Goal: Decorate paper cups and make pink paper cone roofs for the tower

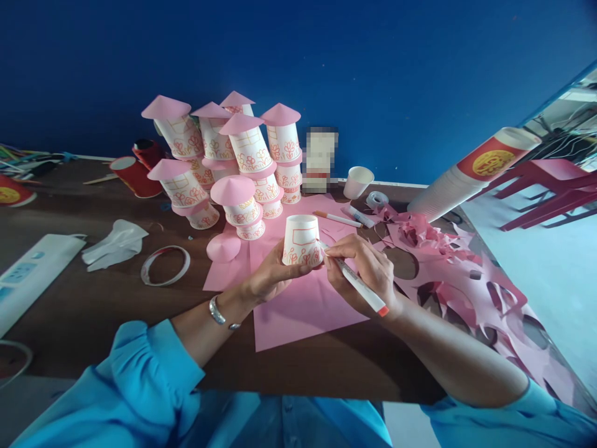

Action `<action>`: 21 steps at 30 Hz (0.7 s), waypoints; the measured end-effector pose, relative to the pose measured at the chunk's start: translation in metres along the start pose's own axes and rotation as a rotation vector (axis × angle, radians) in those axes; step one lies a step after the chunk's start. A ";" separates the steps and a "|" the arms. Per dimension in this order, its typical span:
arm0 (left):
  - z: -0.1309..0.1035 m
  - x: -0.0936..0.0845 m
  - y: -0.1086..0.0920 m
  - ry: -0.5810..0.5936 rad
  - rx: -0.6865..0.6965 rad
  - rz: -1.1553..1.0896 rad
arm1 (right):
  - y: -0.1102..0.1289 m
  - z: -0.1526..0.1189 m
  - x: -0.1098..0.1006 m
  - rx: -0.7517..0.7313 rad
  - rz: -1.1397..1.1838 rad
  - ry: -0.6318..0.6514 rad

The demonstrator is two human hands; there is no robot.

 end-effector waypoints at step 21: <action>0.002 0.008 -0.009 0.012 0.006 -0.007 | 0.000 -0.001 0.002 0.000 -0.001 0.017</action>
Point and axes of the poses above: each hand's wrist, its own z-axis towards the middle knuckle, its own x-axis out of the palm, y = z × x, the point moved 10 cm from there along z, towards the middle knuckle, and after that the axes turned 3 degrees about -y, right-handed, at the moved point
